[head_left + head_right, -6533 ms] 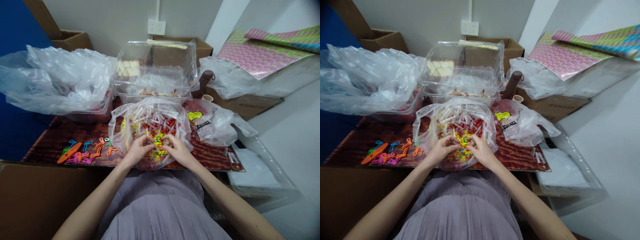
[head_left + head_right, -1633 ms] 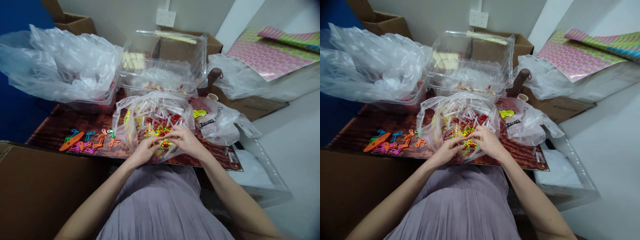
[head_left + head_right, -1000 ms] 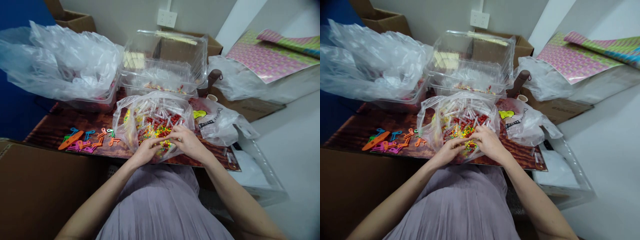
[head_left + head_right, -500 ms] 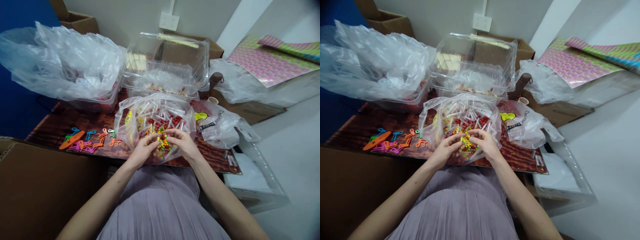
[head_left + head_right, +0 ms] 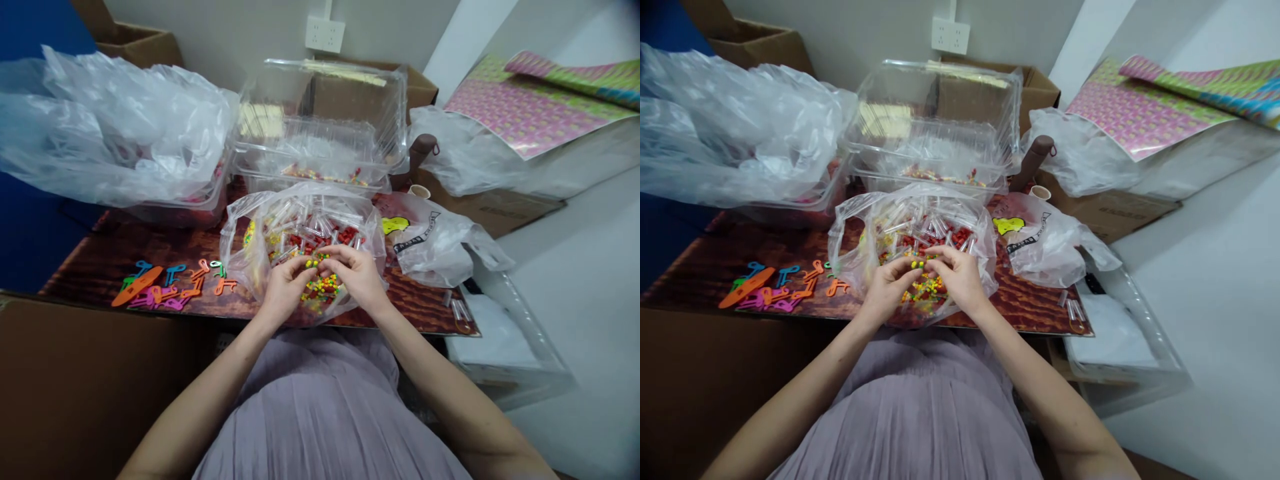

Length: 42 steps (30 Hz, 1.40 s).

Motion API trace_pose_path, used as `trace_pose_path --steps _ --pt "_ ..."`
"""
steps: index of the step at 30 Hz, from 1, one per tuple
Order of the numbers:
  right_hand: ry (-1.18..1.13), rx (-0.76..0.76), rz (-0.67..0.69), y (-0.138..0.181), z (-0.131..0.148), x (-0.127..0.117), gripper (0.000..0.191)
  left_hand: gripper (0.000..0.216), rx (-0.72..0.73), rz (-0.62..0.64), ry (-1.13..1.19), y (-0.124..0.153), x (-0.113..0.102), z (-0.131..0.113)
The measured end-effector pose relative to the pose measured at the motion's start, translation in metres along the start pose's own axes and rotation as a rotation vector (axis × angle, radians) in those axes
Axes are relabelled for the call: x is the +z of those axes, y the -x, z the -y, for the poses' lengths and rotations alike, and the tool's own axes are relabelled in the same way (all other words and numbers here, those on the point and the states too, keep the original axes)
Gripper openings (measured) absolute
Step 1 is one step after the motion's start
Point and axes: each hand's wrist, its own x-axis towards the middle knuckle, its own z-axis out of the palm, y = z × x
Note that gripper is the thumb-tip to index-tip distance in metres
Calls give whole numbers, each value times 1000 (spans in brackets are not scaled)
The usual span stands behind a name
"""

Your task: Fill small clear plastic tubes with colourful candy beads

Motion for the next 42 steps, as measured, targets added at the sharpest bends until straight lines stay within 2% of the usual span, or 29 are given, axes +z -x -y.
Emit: trace_pose_path --steps 2,6,9,11,14,19,23,25,29,34,38,42 --pt "207 -41 47 6 -9 -6 15 28 -41 -26 15 1 -2 4" --pt "803 -116 270 18 -22 -8 14 34 -117 -35 92 2 -6 9" --pt "970 -110 315 20 -24 -5 15 33 -121 -27 133 4 -6 9" --pt "912 -118 294 19 -24 -5 14 33 -119 -26 140 5 -8 8" --pt "635 -78 244 14 -26 -11 9 34 -112 -18 134 9 -11 7" --pt "381 -36 -7 6 -22 -19 9 37 -170 74 123 14 -8 11" --pt "-141 111 24 3 -4 -15 19 33 -195 147 123 18 -2 10" --pt "-273 167 54 3 6 -10 21 31 -209 174 114 20 -1 8" --pt "-307 150 157 2 13 -1 19 26 -264 220 90 24 -1 3" --pt "-174 136 205 0 12 -1 16 24 -298 232 30 26 -3 2" --pt "-11 13 186 -4 19 -3 8 21 -152 205 -72 23 -5 3" --pt "-29 -26 254 -14 24 -2 8 20 15 154 -131 17 -7 2"
